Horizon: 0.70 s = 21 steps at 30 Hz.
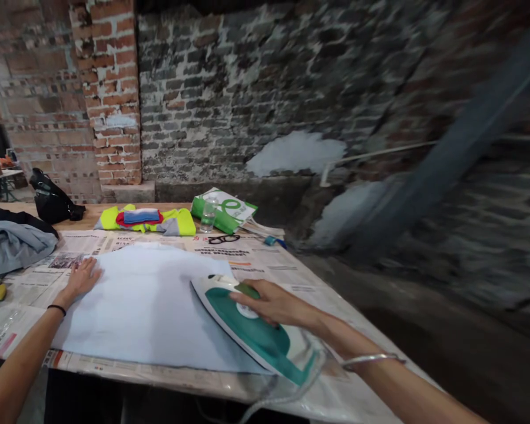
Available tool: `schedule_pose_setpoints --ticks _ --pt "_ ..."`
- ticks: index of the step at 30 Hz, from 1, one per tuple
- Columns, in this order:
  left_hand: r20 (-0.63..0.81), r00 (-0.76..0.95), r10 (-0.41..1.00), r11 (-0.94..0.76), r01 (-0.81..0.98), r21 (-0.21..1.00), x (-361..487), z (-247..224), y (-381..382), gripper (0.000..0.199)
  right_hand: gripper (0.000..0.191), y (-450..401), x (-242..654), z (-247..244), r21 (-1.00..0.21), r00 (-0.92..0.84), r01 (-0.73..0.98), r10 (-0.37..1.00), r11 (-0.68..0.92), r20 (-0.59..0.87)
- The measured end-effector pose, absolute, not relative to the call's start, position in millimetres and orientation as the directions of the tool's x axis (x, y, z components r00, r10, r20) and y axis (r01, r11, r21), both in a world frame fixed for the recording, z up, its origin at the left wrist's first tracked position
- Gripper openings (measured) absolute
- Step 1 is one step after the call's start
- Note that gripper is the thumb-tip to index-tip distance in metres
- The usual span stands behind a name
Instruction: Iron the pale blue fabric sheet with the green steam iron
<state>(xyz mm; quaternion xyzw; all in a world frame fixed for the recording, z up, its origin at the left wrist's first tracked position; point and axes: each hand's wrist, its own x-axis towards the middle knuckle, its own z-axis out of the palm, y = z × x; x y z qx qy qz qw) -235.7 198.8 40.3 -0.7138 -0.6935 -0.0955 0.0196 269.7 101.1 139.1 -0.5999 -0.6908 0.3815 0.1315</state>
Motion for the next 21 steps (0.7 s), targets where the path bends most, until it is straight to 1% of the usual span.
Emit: schedule_pose_setpoints --ticks 3,7,8,10,13,15,17,19,21 --pt "0.199 0.060 0.978 -0.080 0.992 0.095 -241.9 41.5 201.2 0.050 0.060 100.1 240.0 156.0 -0.667 -0.270 0.743 0.937 0.056 -0.221" --pt "0.201 0.128 0.971 -0.148 0.985 0.088 -249.0 37.1 200.9 0.052 0.049 99.8 174.2 180.9 -0.634 -0.353 0.755 0.918 0.165 -0.182" --pt "0.203 0.138 0.969 -0.158 0.983 0.089 -251.1 35.8 201.0 0.053 0.044 99.8 153.8 184.6 -0.609 -0.372 0.764 0.917 0.216 -0.142" --pt "0.214 0.148 0.966 -0.171 0.981 0.095 -255.6 33.7 202.9 0.054 0.038 101.4 112.8 187.1 -0.509 -0.464 0.785 0.879 0.352 -0.107" --pt "0.233 0.156 0.960 -0.184 0.977 0.105 -261.3 30.6 207.7 0.056 0.046 111.5 67.0 181.6 -0.448 -0.508 0.794 0.853 0.410 -0.119" --pt "0.232 0.166 0.958 -0.196 0.974 0.112 -262.5 27.7 208.9 0.059 0.053 122.1 56.9 177.2 -0.437 -0.490 0.809 0.861 0.393 -0.134" --pt "0.230 0.171 0.958 -0.201 0.973 0.113 -261.1 24.5 207.1 0.068 0.056 133.4 65.1 174.5 -0.425 -0.426 0.844 0.890 0.328 -0.159" --pt "0.235 0.165 0.958 -0.193 0.976 0.101 -257.4 22.3 203.1 0.080 0.053 143.8 89.3 172.8 -0.401 -0.314 0.889 0.932 0.222 -0.179" --pt "0.228 0.160 0.960 -0.183 0.980 0.082 -252.7 22.2 199.0 0.091 0.047 152.5 125.0 170.3 -0.376 -0.170 0.923 0.965 0.086 -0.199"
